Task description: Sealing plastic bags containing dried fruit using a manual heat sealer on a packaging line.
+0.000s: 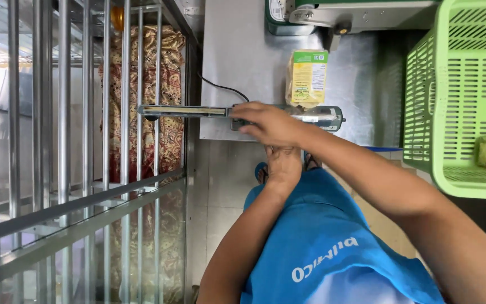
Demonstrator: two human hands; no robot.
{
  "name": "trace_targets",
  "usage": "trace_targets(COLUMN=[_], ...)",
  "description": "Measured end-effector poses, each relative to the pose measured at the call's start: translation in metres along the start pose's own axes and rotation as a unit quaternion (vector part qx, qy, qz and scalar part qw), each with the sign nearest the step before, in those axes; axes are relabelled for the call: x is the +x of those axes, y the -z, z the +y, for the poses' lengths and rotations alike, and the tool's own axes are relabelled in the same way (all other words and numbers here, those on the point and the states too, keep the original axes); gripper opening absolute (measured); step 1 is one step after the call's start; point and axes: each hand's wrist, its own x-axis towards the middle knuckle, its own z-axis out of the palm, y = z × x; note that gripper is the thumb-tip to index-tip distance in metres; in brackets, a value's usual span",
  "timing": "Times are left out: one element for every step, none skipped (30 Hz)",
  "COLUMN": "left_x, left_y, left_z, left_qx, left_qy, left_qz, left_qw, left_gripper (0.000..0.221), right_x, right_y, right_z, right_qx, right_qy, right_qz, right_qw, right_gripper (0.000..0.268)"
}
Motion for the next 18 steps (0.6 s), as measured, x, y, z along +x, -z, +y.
trace_targets(left_x=[-0.007,-0.014,-0.025,-0.029,-0.028,-0.028,-0.027,-0.025,-0.032,-0.029,-0.021,-0.012,0.003,0.018,0.022,0.03,0.045,0.059], left_y=[0.026,0.051,0.076,0.077,0.078,0.08,0.093,0.105,0.112,0.106,0.1,0.094,0.099,0.104,0.104,0.108,0.116,0.124], left_z=[0.005,0.01,0.016,0.013,0.012,0.012,0.01,0.009,0.014,0.007,-0.001,-0.009,-0.012,-0.015,-0.021,-0.021,-0.02,-0.02], left_qx=[0.002,0.028,0.053,0.054,0.049,0.043,0.046,0.03,0.01,0.008,-0.06,-0.129,-0.129,-0.2,-0.27,-0.272,-0.312,-0.352], left_qy=[0.0,-0.033,-0.061,-0.057,-0.066,-0.076,-0.079,-0.079,-0.081,-0.087,-0.088,-0.087,-0.095,-0.091,-0.076,-0.074,-0.064,-0.054], left_qz=[-0.002,0.009,0.018,0.014,0.001,-0.012,-0.009,-0.039,-0.08,-0.089,-0.027,0.035,0.031,0.12,0.199,0.189,0.222,0.254], left_qw=[1.0,0.999,0.997,0.997,0.997,0.996,0.996,0.996,0.993,0.992,0.994,0.987,0.987,0.968,0.939,0.941,0.922,0.899], left_gripper=[0.058,0.058,0.059,0.059,0.067,0.076,0.076,0.077,0.077,0.077,0.061,0.049,0.049,0.037,0.025,0.025,0.03,0.036], right_x=[-0.02,-0.041,-0.064,-0.082,-0.099,-0.117,-0.123,-0.129,-0.149,-0.15,-0.149,-0.148,-0.144,-0.141,-0.142,-0.144,-0.14,-0.134], right_y=[0.012,0.023,0.032,0.037,0.045,0.054,0.056,0.06,0.061,0.061,0.062,0.064,0.067,0.07,0.063,0.062,0.067,0.072], right_z=[0.008,0.017,0.023,0.028,0.034,0.04,0.045,0.052,0.052,0.051,0.053,0.055,0.055,0.056,0.053,0.046,0.043,0.039], right_qx=[0.002,-0.063,-0.125,-0.119,-0.214,-0.307,-0.309,-0.357,-0.401,-0.401,-0.388,-0.376,-0.379,-0.38,-0.373,-0.368,-0.366,-0.363], right_qy=[-0.001,-0.005,-0.01,-0.011,-0.029,-0.046,-0.046,-0.056,-0.079,-0.09,-0.103,-0.116,-0.122,-0.124,-0.128,-0.138,-0.121,-0.103], right_qz=[0.002,0.038,0.07,0.069,0.083,0.097,0.101,0.085,0.064,0.062,0.057,0.052,0.056,0.056,0.05,0.048,0.057,0.066], right_qw=[1.0,0.997,0.99,0.99,0.973,0.946,0.945,0.929,0.911,0.91,0.914,0.918,0.915,0.915,0.917,0.918,0.921,0.924], right_gripper=[0.037,0.031,0.026,0.026,0.02,0.014,0.014,0.015,0.017,0.017,0.018,0.019,0.019,0.019,0.019,0.019,0.013,0.007])
